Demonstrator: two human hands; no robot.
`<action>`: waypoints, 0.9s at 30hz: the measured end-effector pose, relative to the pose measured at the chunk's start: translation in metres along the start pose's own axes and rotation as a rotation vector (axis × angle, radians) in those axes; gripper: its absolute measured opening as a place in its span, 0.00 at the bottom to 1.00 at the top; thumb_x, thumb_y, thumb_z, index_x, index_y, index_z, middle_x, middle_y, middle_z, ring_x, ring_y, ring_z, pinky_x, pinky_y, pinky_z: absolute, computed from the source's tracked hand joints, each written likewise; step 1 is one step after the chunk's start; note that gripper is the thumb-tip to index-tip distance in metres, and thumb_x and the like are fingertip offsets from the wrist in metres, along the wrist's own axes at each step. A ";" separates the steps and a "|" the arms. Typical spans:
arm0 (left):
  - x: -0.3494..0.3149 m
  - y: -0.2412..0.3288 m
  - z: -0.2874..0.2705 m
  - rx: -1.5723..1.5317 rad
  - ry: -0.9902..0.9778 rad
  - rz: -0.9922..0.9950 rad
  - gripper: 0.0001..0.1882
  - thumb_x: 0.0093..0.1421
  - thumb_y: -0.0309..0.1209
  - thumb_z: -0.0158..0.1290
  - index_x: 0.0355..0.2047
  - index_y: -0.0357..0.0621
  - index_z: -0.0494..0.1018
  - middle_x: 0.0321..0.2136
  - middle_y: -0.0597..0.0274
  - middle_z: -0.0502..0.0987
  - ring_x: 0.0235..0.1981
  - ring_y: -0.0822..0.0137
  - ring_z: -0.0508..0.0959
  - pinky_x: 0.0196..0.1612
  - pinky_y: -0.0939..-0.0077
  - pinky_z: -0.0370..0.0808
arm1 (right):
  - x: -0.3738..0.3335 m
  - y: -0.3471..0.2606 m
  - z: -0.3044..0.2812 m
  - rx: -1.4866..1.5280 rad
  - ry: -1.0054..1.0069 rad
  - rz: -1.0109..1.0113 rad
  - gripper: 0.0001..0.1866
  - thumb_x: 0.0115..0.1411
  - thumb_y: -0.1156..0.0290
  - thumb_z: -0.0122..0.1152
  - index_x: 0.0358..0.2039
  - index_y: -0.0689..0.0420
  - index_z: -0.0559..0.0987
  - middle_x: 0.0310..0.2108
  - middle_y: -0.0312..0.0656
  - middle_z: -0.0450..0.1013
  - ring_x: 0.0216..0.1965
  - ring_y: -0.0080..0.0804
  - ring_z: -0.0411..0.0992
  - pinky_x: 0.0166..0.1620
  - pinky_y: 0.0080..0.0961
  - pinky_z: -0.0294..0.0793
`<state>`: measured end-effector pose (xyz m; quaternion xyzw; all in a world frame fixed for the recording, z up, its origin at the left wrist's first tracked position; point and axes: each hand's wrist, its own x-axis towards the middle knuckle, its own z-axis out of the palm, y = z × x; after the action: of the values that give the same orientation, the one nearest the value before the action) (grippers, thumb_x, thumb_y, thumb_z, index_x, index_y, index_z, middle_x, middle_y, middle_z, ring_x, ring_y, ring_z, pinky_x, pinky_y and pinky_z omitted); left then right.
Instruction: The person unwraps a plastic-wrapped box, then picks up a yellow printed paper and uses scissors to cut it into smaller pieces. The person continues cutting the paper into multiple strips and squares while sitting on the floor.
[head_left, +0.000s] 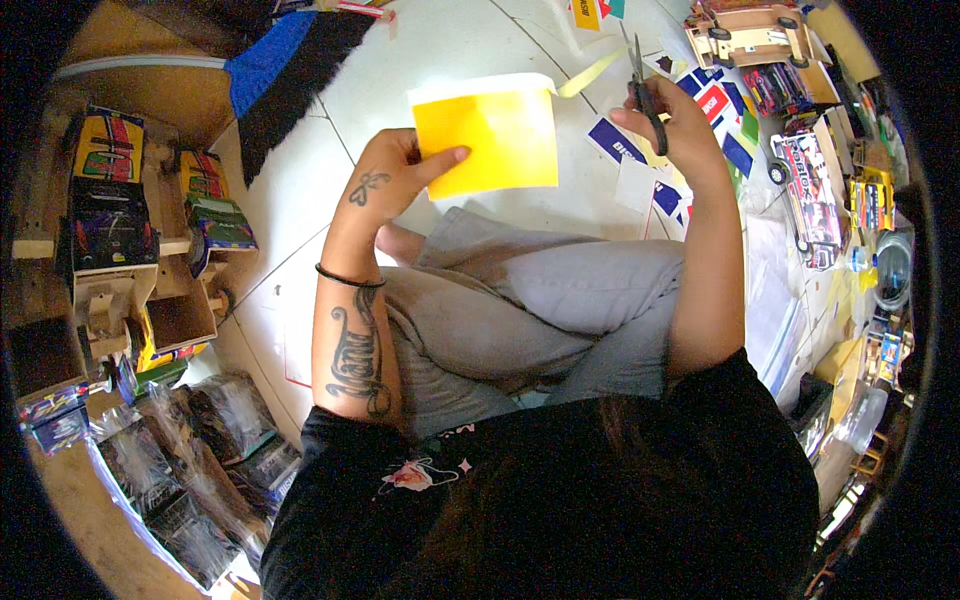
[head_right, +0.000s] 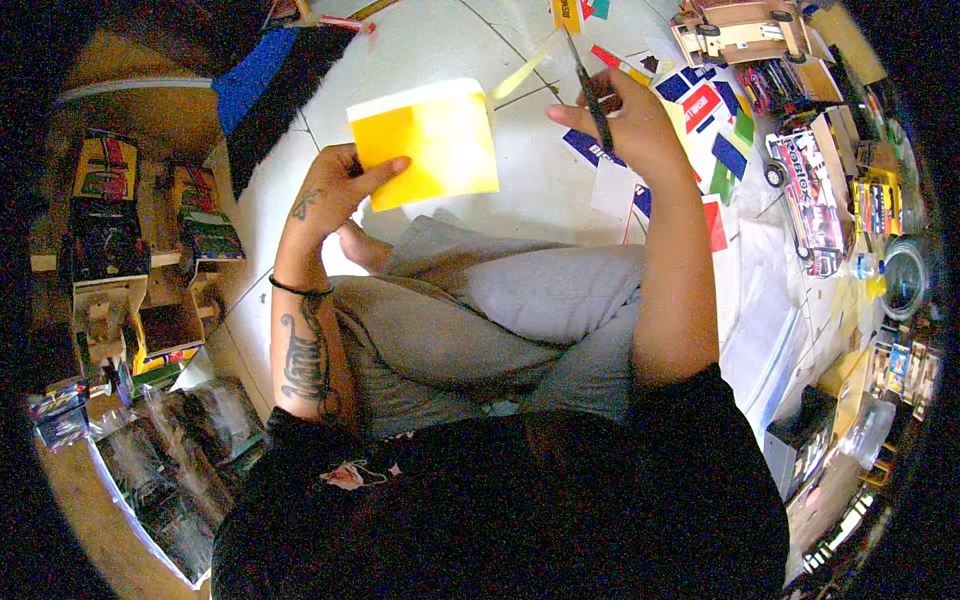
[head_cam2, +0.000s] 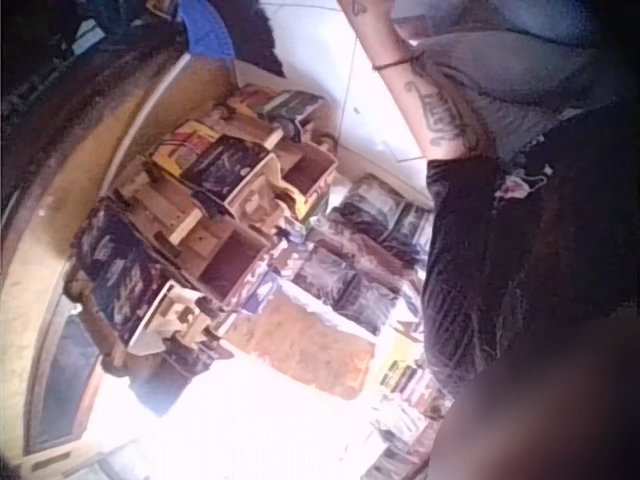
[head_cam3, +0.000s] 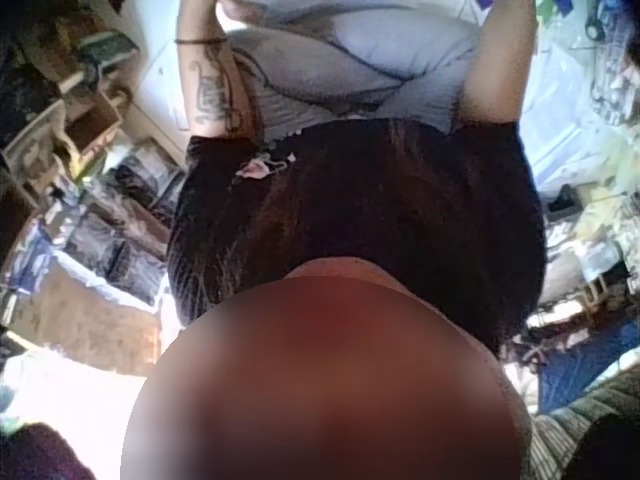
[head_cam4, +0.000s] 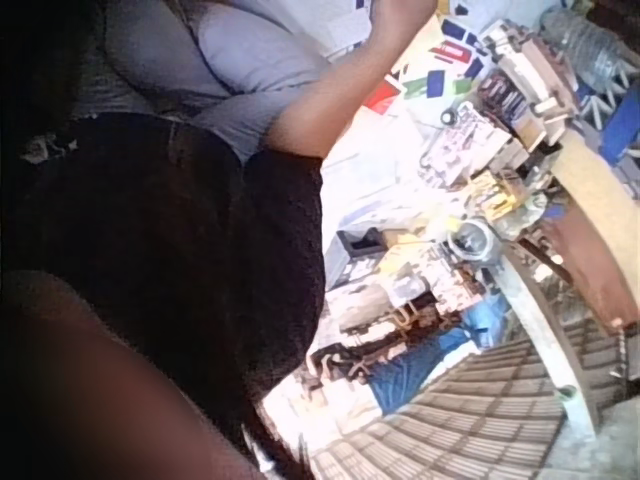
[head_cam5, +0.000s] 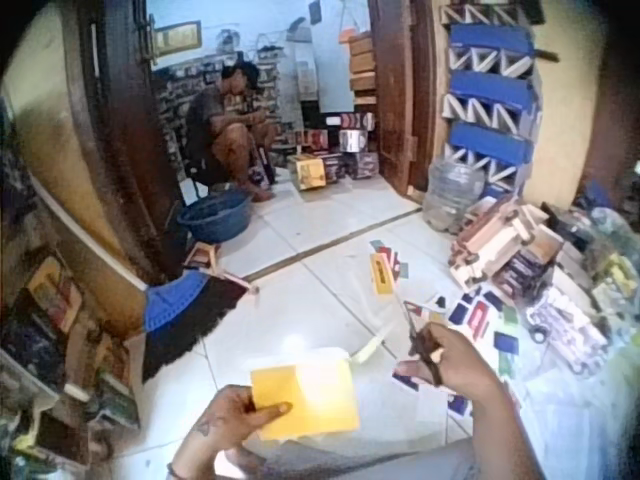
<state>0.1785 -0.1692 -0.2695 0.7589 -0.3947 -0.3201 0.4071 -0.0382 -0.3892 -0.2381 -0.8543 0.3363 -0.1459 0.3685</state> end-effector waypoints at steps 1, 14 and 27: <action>0.000 -0.001 0.001 0.049 -0.005 0.015 0.18 0.52 0.39 0.58 0.27 0.31 0.76 0.18 0.60 0.76 0.16 0.73 0.70 0.23 0.78 0.68 | -0.002 0.001 0.000 0.043 0.002 -0.056 0.30 0.37 0.44 0.69 0.26 0.61 0.75 0.23 0.44 0.71 0.27 0.33 0.70 0.31 0.24 0.67; 0.005 -0.009 -0.009 0.325 0.419 0.317 0.12 0.49 0.32 0.56 0.30 0.35 0.76 0.27 0.52 0.76 0.31 0.55 0.75 0.36 0.71 0.70 | -0.015 -0.016 0.028 0.283 -0.344 -0.396 0.34 0.32 0.62 0.76 0.40 0.60 0.70 0.33 0.39 0.73 0.38 0.30 0.70 0.47 0.26 0.67; 0.003 0.015 0.029 -0.719 0.291 0.067 0.23 0.55 0.36 0.55 0.45 0.32 0.65 0.35 0.56 0.75 0.36 0.69 0.75 0.37 0.78 0.73 | -0.016 -0.024 0.089 0.759 0.059 0.054 0.24 0.44 0.76 0.65 0.43 0.60 0.69 0.32 0.36 0.69 0.30 0.20 0.68 0.36 0.14 0.66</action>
<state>0.1516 -0.1880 -0.2710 0.5920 -0.2201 -0.3136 0.7091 0.0059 -0.3183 -0.2816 -0.6435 0.2911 -0.2748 0.6524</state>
